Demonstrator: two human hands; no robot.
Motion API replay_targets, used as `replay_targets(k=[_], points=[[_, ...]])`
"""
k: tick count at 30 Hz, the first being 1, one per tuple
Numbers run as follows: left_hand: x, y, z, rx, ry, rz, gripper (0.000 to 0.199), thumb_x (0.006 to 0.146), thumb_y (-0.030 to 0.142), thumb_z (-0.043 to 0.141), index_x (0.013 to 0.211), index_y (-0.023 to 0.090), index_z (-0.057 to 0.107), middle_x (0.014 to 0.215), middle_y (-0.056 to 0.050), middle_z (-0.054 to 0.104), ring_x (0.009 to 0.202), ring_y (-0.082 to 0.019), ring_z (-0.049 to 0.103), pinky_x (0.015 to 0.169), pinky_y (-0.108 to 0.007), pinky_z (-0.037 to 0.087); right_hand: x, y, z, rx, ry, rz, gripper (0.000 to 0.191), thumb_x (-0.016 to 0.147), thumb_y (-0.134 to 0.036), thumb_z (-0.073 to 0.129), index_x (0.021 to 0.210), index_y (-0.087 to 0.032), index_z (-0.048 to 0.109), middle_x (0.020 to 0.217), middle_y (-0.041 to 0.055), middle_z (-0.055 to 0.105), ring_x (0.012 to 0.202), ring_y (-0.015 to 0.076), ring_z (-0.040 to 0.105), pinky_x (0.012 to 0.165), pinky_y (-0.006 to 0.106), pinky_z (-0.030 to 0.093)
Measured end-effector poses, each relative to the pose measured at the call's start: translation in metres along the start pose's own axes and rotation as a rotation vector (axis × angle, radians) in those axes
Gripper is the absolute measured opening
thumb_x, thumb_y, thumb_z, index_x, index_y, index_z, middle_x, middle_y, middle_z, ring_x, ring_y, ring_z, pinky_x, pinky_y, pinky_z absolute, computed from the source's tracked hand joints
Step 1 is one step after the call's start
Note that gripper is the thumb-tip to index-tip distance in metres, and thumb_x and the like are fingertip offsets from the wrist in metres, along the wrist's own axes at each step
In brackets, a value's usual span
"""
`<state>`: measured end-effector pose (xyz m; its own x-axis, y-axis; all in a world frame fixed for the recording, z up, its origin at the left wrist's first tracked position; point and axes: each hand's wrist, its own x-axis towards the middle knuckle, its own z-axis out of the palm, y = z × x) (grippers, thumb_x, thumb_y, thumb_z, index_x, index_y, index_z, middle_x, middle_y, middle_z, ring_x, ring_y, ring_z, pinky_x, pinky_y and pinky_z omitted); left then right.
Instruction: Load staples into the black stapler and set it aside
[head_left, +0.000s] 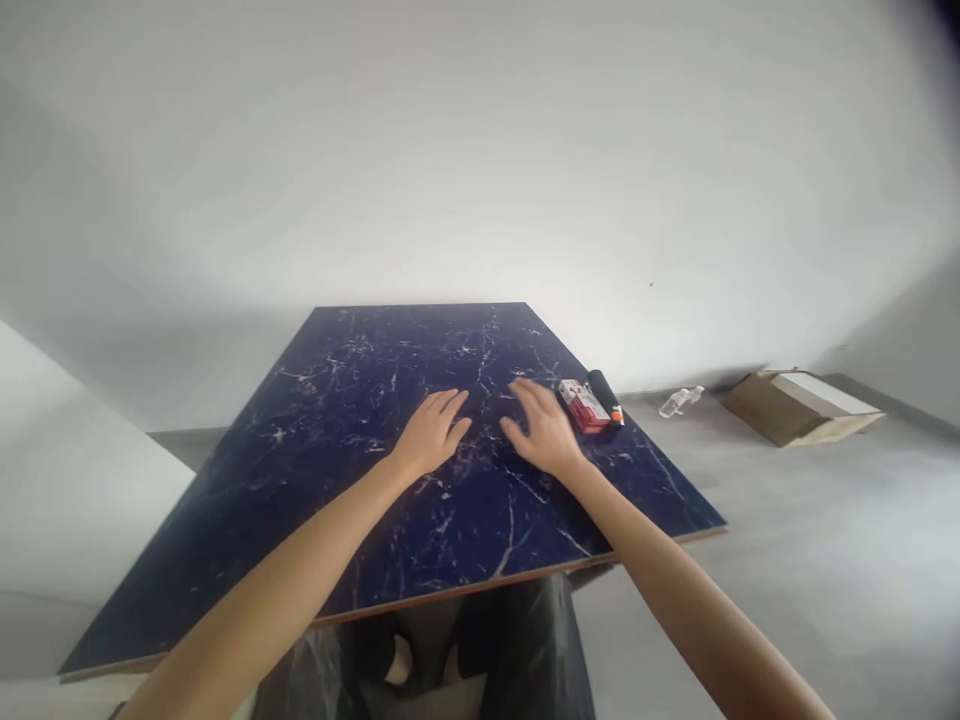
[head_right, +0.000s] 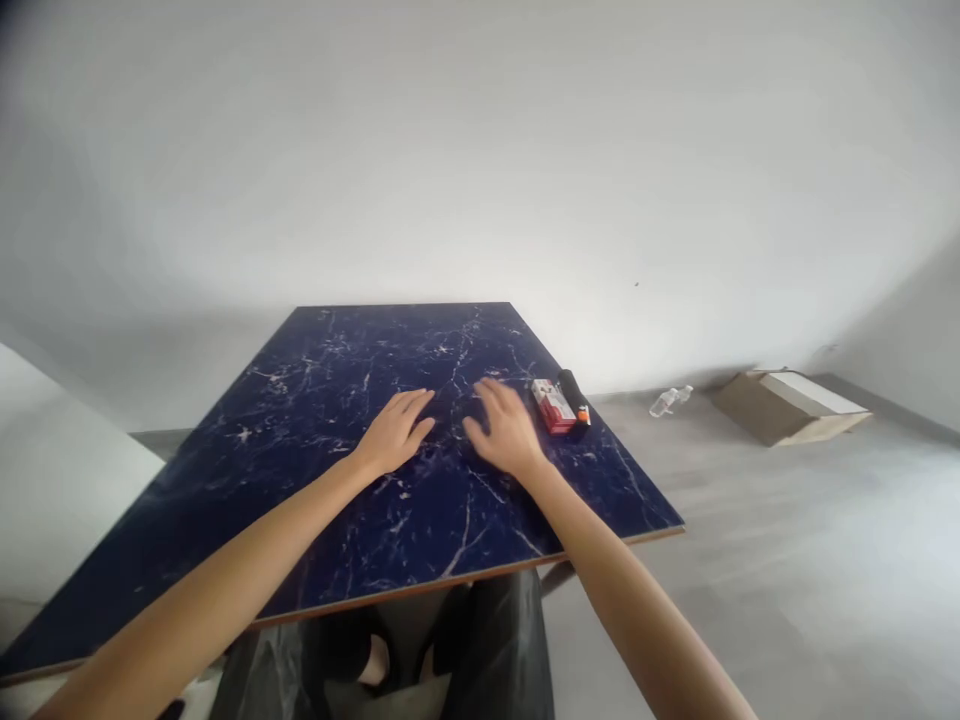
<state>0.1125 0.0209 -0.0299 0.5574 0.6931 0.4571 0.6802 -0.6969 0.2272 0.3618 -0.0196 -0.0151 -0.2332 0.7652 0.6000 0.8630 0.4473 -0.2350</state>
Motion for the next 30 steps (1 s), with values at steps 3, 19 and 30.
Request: replay_targets(k=[3, 19, 30], points=[[-0.015, -0.042, -0.025, 0.101, 0.068, -0.188, 0.071, 0.102, 0.053, 0.029, 0.16, 0.012, 0.019, 0.158, -0.017, 0.038, 0.15, -0.03, 0.028, 0.119, -0.046, 0.031, 0.037, -0.044, 0.044, 0.1, -0.358, -0.167, 0.074, 0.094, -0.063, 0.044, 0.152, -0.017, 0.04, 0.16, 0.0146, 0.034, 0.145, 0.033, 0.035, 0.118, 0.049, 0.029], [-0.016, -0.081, -0.017, 0.134, -0.352, -0.302, 0.083, 0.096, 0.071, 0.009, 0.16, 0.02, 0.025, 0.168, -0.006, 0.008, 0.155, -0.03, 0.001, 0.124, -0.052, 0.008, 0.065, -0.071, 0.103, -0.018, -0.597, -0.019, 0.079, 0.099, -0.054, 0.019, 0.158, -0.003, 0.021, 0.166, 0.0153, 0.012, 0.155, 0.028, 0.009, 0.125, 0.042, 0.007], [-0.018, -0.083, -0.012, 0.127, -0.362, -0.331, 0.078, 0.098, 0.067, 0.007, 0.16, 0.024, 0.026, 0.168, -0.006, 0.009, 0.155, -0.033, 0.007, 0.124, -0.05, 0.011, 0.067, -0.077, 0.098, -0.044, -0.612, -0.01, 0.076, 0.096, -0.048, 0.022, 0.157, -0.002, 0.024, 0.166, 0.0163, 0.016, 0.154, 0.0283, 0.012, 0.124, 0.042, 0.007]])
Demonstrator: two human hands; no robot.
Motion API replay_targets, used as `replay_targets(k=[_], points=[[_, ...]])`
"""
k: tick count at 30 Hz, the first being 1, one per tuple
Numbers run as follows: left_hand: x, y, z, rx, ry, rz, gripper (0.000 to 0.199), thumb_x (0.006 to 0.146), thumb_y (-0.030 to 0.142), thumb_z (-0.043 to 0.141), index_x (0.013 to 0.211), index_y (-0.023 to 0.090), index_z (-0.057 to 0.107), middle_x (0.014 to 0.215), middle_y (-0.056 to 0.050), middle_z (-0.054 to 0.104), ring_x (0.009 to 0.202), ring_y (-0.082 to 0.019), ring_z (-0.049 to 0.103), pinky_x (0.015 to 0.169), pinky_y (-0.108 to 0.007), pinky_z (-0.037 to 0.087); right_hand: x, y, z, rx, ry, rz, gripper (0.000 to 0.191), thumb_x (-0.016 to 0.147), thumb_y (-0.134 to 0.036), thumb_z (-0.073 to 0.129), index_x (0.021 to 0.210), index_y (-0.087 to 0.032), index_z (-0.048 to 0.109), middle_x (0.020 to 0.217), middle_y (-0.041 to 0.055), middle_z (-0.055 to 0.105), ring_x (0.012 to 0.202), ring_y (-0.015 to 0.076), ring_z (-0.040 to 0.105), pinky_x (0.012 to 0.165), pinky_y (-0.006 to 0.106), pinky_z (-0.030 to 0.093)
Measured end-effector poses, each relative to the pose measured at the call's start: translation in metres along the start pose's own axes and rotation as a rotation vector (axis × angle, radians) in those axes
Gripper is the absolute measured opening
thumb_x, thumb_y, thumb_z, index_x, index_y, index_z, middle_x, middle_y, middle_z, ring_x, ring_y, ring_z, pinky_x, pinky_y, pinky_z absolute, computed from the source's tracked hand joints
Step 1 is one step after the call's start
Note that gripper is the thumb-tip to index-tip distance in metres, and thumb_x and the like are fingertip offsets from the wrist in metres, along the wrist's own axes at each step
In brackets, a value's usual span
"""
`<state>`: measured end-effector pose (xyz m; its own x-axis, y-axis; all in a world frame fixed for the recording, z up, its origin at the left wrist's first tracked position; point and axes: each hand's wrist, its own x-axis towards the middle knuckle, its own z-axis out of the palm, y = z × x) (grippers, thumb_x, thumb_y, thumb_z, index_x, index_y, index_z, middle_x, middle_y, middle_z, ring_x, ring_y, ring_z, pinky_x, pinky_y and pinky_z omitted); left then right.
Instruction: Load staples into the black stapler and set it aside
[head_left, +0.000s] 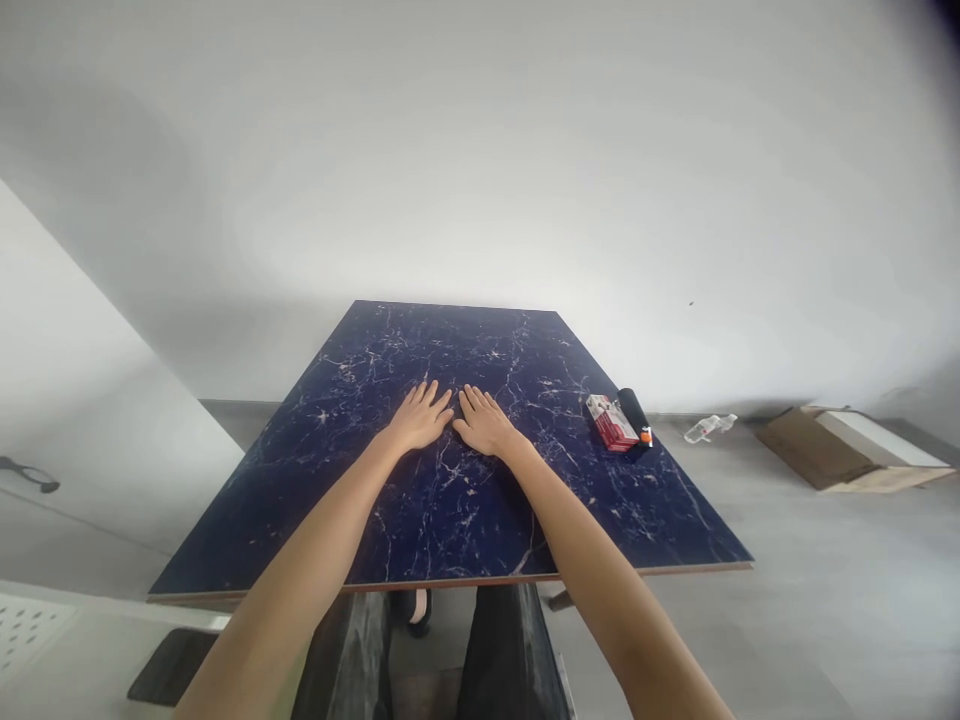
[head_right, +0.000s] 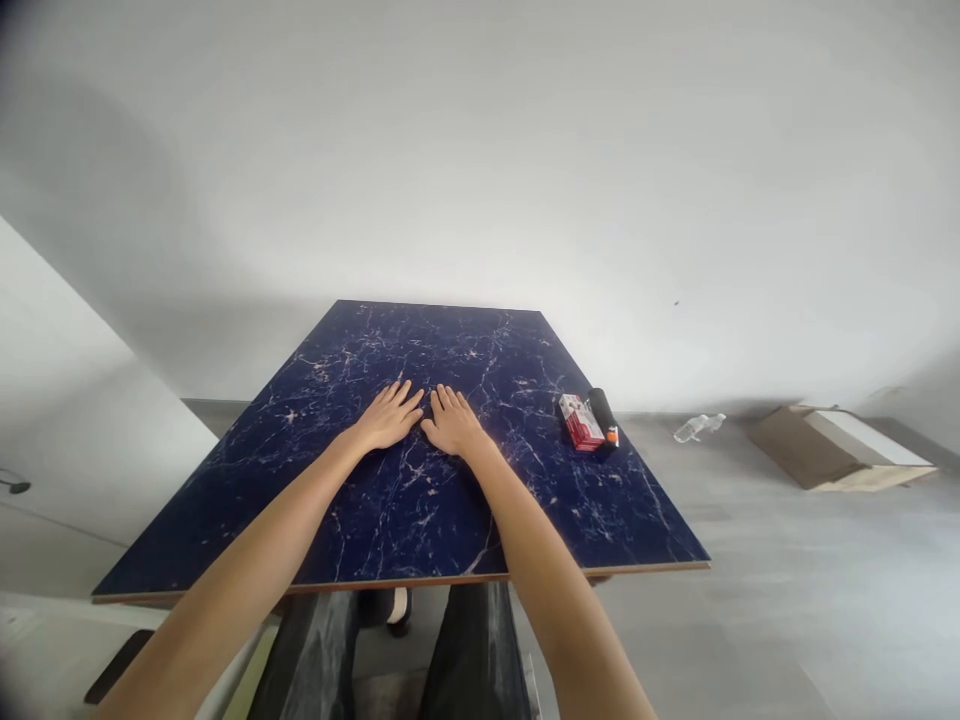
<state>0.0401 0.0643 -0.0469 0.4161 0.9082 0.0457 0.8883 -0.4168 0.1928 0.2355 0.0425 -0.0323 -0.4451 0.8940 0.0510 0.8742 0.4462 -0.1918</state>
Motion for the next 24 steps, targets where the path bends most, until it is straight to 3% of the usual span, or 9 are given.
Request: replay_targets(k=[9, 15, 24], points=[[-0.002, 0.007, -0.005, 0.039, 0.008, 0.005, 0.073, 0.1, 0.061, 0.011, 0.16, 0.021, 0.026, 0.168, -0.008, 0.011, 0.155, -0.031, 0.003, 0.123, -0.052, 0.009, 0.004, -0.002, 0.007, 0.032, 0.044, 0.063, 0.078, 0.096, -0.049, 0.022, 0.16, -0.005, 0.013, 0.166, 0.0157, 0.013, 0.155, 0.0273, 0.012, 0.124, 0.042, 0.007], [0.0, 0.006, -0.004, 0.049, 0.025, 0.003, 0.069, 0.1, 0.059, 0.016, 0.159, 0.025, 0.028, 0.168, -0.006, 0.014, 0.155, -0.032, 0.009, 0.122, -0.054, 0.011, 0.006, -0.003, 0.006, 0.051, 0.017, 0.107, 0.077, 0.097, -0.054, 0.019, 0.159, -0.007, 0.022, 0.167, 0.0147, 0.012, 0.155, 0.0283, 0.009, 0.124, 0.043, 0.006], [0.001, 0.004, -0.001, 0.06, 0.017, 0.007, 0.069, 0.1, 0.058, 0.014, 0.159, 0.024, 0.027, 0.168, -0.009, 0.014, 0.154, -0.032, 0.013, 0.122, -0.055, 0.012, 0.004, -0.009, -0.003, 0.034, -0.022, 0.121, 0.076, 0.098, -0.052, 0.02, 0.159, -0.008, 0.021, 0.167, 0.0152, 0.012, 0.155, 0.0276, 0.009, 0.123, 0.042, 0.006]])
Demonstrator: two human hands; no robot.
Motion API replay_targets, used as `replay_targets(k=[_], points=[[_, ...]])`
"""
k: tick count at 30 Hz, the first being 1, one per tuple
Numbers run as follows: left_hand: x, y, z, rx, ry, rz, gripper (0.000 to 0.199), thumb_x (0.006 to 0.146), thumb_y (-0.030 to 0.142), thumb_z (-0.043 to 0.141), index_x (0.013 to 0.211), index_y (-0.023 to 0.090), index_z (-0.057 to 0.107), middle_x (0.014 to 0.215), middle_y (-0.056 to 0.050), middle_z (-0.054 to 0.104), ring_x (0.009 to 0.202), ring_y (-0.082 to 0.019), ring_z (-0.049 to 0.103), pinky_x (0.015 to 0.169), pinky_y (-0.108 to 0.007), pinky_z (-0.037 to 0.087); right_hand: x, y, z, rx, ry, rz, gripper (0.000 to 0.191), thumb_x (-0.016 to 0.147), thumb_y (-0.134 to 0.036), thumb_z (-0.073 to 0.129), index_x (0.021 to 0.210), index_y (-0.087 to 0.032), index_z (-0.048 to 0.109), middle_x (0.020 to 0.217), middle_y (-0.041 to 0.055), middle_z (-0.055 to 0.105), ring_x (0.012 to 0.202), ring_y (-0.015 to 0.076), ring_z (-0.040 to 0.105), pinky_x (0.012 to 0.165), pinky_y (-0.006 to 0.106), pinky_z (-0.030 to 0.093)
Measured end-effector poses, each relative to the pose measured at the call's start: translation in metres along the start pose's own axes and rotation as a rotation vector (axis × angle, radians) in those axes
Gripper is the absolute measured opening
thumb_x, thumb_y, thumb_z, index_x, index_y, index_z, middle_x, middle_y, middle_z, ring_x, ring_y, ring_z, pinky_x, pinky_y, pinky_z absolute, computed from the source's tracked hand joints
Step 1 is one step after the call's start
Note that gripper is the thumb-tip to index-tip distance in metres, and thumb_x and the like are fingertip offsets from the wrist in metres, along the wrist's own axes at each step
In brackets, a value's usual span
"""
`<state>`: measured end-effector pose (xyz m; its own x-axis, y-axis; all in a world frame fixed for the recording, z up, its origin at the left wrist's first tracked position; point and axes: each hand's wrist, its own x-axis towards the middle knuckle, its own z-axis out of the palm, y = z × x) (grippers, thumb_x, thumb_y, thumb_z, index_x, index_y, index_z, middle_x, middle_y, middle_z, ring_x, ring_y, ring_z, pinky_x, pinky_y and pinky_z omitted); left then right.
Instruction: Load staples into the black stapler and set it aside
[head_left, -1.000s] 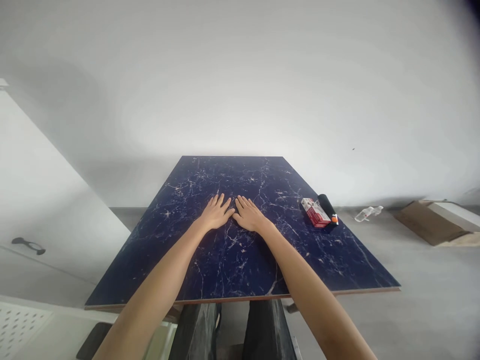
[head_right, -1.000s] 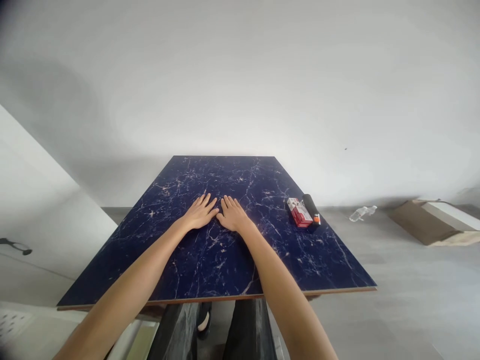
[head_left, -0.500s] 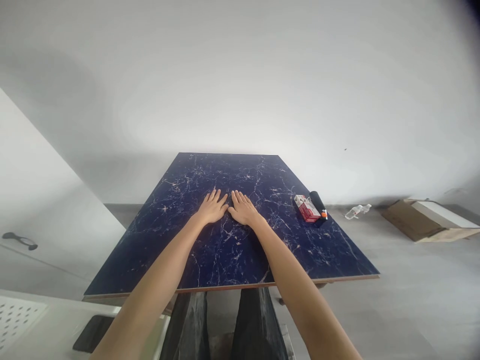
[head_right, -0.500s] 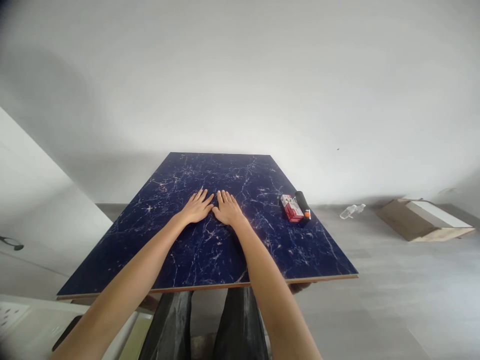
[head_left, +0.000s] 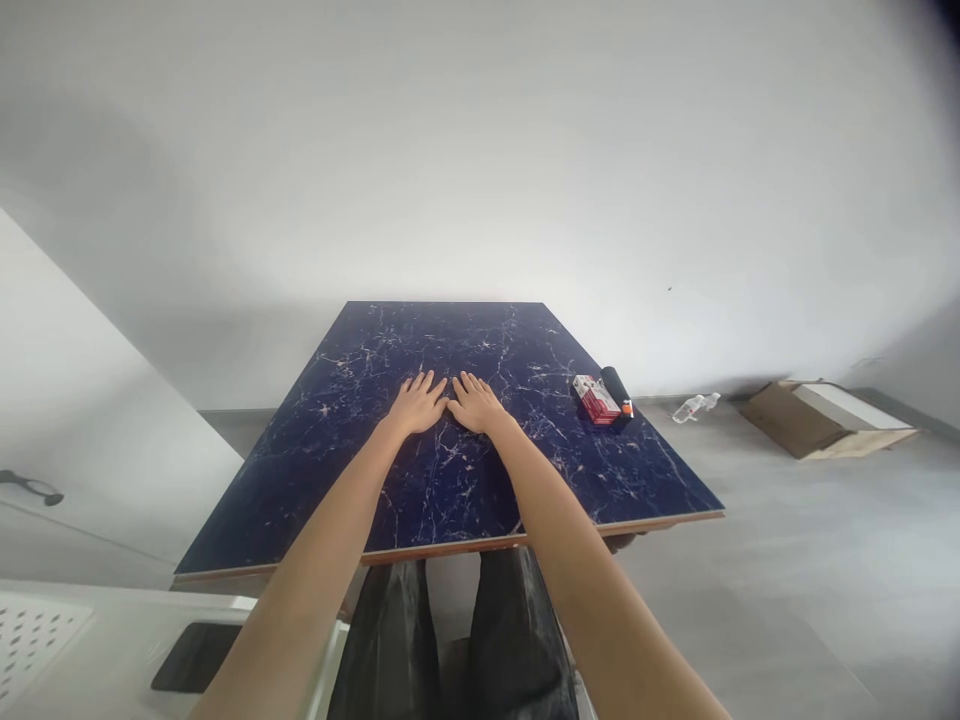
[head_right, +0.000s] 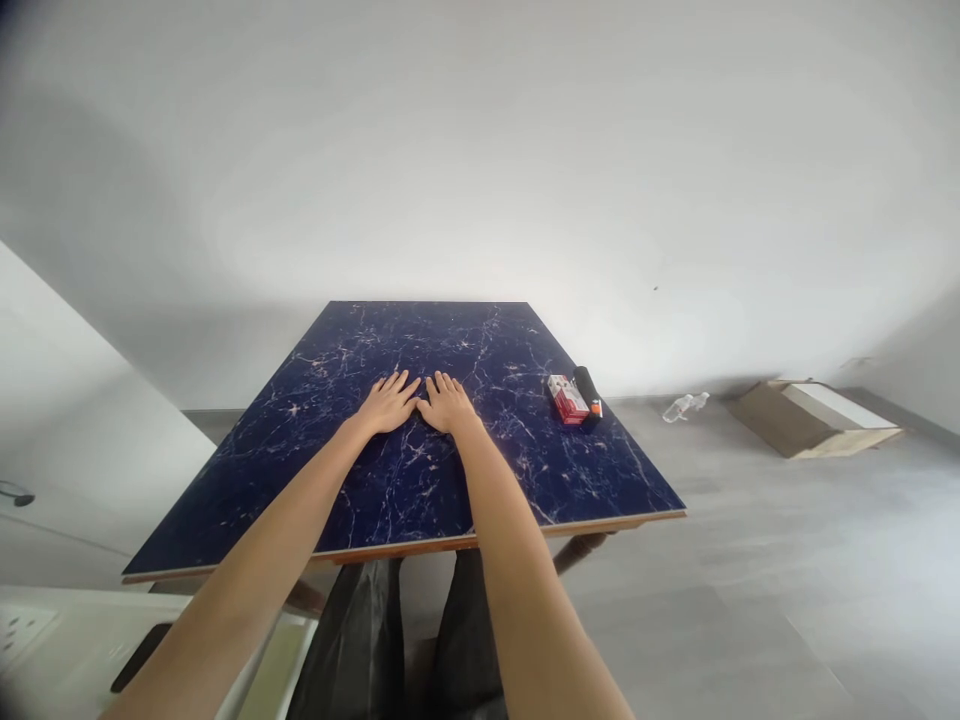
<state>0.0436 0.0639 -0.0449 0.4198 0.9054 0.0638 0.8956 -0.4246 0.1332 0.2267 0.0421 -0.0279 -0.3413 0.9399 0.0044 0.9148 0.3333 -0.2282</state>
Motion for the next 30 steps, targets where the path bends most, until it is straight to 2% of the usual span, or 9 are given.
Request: replay_targets(k=[7, 12, 30], points=[[-0.0011, 0.0016, -0.0033, -0.016, -0.003, -0.01, 0.068, 0.1, 0.057, 0.016, 0.159, 0.025, 0.028, 0.168, -0.008, 0.016, 0.154, -0.034, 0.013, 0.121, -0.056, 0.011, -0.0009, -0.0042, -0.0011, -0.028, 0.001, -0.008, 0.071, 0.099, -0.053, 0.019, 0.16, -0.018, 0.022, 0.168, 0.013, 0.012, 0.154, 0.0298, 0.011, 0.122, 0.045, 0.008], [-0.0037, 0.0058, -0.0083, -0.004, -0.018, -0.014, 0.068, 0.1, 0.056, 0.015, 0.159, 0.024, 0.027, 0.168, -0.009, 0.016, 0.154, -0.034, 0.013, 0.121, -0.057, 0.012, -0.001, -0.0048, 0.0008, -0.054, 0.029, -0.022, 0.071, 0.099, -0.052, 0.021, 0.16, -0.015, 0.023, 0.166, 0.0156, 0.015, 0.153, 0.0324, 0.015, 0.122, 0.046, 0.011], [-0.0058, 0.0072, -0.0084, -0.017, -0.005, -0.017, 0.067, 0.1, 0.054, 0.016, 0.159, 0.025, 0.028, 0.168, -0.009, 0.016, 0.154, -0.033, 0.014, 0.121, -0.056, 0.013, -0.0021, -0.0084, -0.0014, -0.082, 0.028, -0.029, 0.07, 0.098, -0.048, 0.022, 0.159, -0.014, 0.024, 0.166, 0.0151, 0.017, 0.153, 0.0322, 0.017, 0.121, 0.047, 0.012]])
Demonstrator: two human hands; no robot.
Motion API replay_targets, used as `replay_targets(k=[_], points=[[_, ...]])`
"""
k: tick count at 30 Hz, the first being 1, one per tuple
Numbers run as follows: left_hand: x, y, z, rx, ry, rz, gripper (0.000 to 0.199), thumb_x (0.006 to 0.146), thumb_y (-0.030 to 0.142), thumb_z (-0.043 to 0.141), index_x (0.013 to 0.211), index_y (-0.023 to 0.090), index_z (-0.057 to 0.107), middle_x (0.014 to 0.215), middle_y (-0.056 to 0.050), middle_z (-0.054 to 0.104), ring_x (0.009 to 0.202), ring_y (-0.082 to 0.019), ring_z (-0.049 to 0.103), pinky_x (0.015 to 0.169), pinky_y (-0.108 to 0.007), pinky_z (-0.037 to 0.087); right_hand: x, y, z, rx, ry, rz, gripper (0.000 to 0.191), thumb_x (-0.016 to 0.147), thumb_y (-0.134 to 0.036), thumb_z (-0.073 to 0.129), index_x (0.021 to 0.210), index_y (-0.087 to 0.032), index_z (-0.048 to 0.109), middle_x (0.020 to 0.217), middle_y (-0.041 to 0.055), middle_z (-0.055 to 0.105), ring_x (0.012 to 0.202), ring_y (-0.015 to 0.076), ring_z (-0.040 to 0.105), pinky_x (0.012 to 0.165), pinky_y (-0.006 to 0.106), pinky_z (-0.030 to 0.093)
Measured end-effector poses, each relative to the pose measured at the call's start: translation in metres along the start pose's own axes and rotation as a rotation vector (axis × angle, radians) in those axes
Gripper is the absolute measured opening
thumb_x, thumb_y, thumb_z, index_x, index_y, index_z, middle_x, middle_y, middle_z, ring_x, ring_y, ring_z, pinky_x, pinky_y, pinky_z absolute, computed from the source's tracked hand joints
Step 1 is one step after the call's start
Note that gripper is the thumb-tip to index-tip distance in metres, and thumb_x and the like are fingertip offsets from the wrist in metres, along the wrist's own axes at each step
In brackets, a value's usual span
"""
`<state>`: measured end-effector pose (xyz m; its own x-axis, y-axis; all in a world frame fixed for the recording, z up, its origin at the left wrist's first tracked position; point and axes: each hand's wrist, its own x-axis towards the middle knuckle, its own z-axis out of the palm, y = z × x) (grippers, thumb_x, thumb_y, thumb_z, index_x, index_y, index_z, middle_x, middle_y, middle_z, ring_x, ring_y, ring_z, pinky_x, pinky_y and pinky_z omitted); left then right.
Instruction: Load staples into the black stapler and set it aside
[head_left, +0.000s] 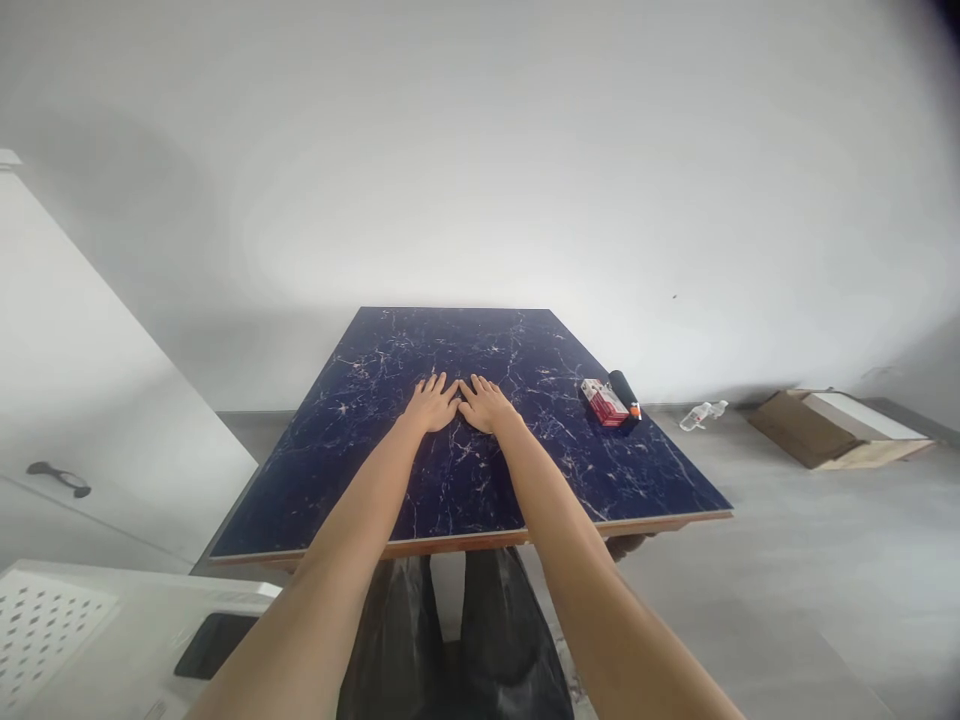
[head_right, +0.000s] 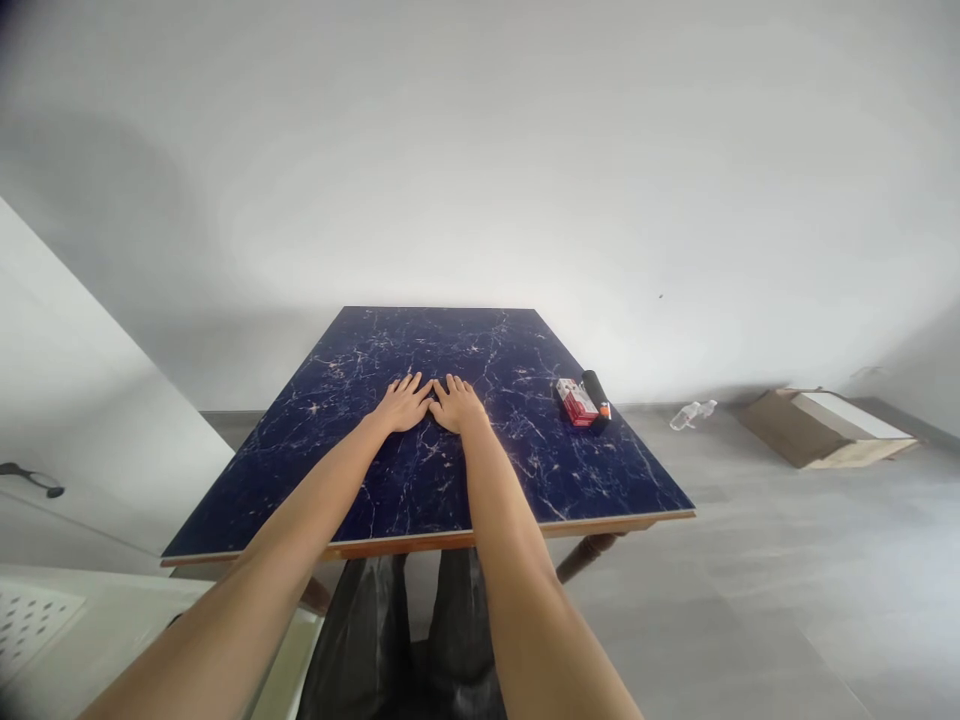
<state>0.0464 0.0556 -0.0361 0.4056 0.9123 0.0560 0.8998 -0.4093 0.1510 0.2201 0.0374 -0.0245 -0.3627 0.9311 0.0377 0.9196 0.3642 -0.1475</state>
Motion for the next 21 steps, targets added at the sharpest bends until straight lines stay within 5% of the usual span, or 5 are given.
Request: replay_targets(k=[6, 12, 16, 19, 21], points=[[-0.001, -0.002, 0.0, -0.023, 0.077, -0.004, 0.066, 0.1, 0.055, 0.025, 0.157, 0.023, 0.032, 0.166, -0.012, 0.022, 0.153, -0.034, 0.019, 0.12, -0.054, 0.018, -0.008, -0.002, -0.004, 0.033, 0.104, -0.027, 0.067, 0.096, -0.042, 0.031, 0.158, -0.018, 0.028, 0.163, 0.0113, 0.029, 0.148, 0.032, 0.027, 0.118, 0.046, 0.02], [-0.002, -0.015, -0.001, -0.132, 0.266, -0.034, 0.064, 0.1, 0.054, 0.031, 0.15, 0.017, 0.043, 0.156, -0.015, 0.042, 0.146, -0.03, 0.035, 0.119, -0.045, 0.027, -0.035, 0.009, -0.014, 0.065, 0.514, 0.165, 0.062, 0.092, -0.023, 0.03, 0.153, -0.011, 0.038, 0.153, 0.0154, 0.041, 0.139, 0.0326, 0.032, 0.118, 0.048, 0.022], [-0.004, -0.011, 0.0, -0.138, 0.24, -0.021, 0.061, 0.1, 0.051, 0.034, 0.149, 0.017, 0.044, 0.154, -0.013, 0.046, 0.145, -0.03, 0.036, 0.119, -0.046, 0.028, -0.075, 0.056, -0.029, 0.002, 0.663, 0.288, 0.055, 0.092, -0.028, 0.034, 0.143, -0.016, 0.051, 0.153, 0.0141, 0.04, 0.145, 0.0344, 0.02, 0.12, 0.056, 0.012], [-0.007, -0.002, 0.001, -0.146, 0.224, 0.021, 0.059, 0.099, 0.05, 0.038, 0.149, 0.02, 0.045, 0.153, -0.011, 0.047, 0.144, -0.03, 0.036, 0.118, -0.047, 0.029, -0.116, 0.111, -0.038, 0.013, 0.818, 0.59, 0.058, 0.093, -0.038, 0.035, 0.145, -0.014, 0.046, 0.155, 0.0185, 0.033, 0.145, 0.0391, 0.02, 0.116, 0.06, 0.016], [-0.009, 0.002, 0.002, -0.16, 0.233, 0.045, 0.058, 0.099, 0.049, 0.038, 0.148, 0.021, 0.045, 0.152, -0.011, 0.047, 0.143, -0.03, 0.038, 0.118, -0.047, 0.029, -0.137, 0.143, -0.039, 0.097, 0.848, 0.809, 0.068, 0.092, -0.046, 0.036, 0.15, -0.01, 0.037, 0.151, 0.024, 0.037, 0.139, 0.041, 0.033, 0.111, 0.057, 0.028]])
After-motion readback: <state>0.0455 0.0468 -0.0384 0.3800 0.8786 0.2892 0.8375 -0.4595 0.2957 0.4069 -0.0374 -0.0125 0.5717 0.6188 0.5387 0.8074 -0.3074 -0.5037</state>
